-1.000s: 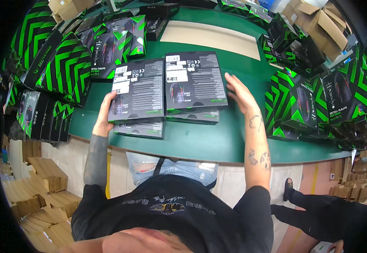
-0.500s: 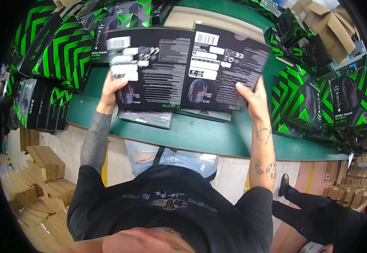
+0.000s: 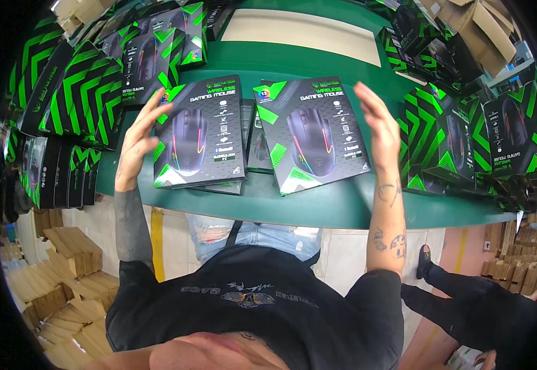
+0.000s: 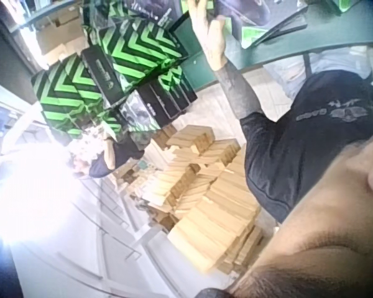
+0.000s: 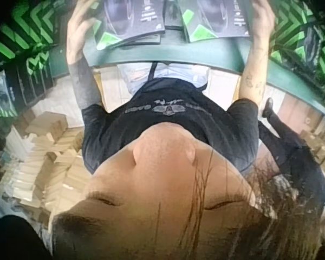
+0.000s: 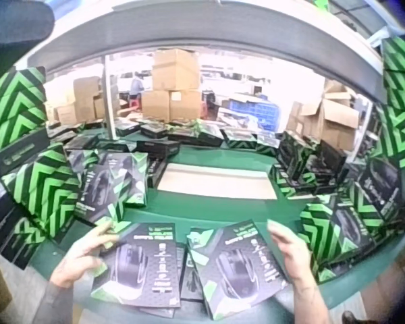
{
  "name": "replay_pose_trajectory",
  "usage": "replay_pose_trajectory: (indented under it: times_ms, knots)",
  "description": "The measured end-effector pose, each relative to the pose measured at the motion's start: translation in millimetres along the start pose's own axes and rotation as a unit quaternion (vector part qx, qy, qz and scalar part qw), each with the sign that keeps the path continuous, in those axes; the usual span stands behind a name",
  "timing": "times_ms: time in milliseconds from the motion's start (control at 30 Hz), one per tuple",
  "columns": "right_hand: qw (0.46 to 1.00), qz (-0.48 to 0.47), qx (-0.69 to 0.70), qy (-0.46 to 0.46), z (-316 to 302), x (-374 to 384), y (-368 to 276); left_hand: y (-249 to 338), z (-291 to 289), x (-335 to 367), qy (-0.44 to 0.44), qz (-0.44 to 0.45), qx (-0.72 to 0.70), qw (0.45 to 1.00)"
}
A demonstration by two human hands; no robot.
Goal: Inspecting and arranging wireless gaming mouse boxes on an assembly line.
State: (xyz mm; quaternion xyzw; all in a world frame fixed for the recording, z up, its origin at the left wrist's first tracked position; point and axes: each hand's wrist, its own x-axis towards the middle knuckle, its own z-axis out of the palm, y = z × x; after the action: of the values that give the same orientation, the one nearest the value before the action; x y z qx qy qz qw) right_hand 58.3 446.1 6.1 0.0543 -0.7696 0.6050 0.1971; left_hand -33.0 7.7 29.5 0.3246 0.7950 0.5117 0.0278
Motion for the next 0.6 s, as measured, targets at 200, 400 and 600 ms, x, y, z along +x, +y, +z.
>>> replay_pose_trajectory:
  times_ms: [200, 400, 600]
  knots:
    - [0.966, 0.082, -0.240, -0.048, 68, 12, -28, 4, 26, 56, 0.009, -0.035, 0.334, 0.942]
    - [0.927, 0.146, -0.344, -0.015, 79, 41, -42, -10, 25, 68, 0.055, 0.023, 0.244, 0.968]
    - [0.918, 0.059, -0.393, -0.007, 81, 48, -54, -116, -29, 89, -0.064, 0.060, -0.381, 0.920]
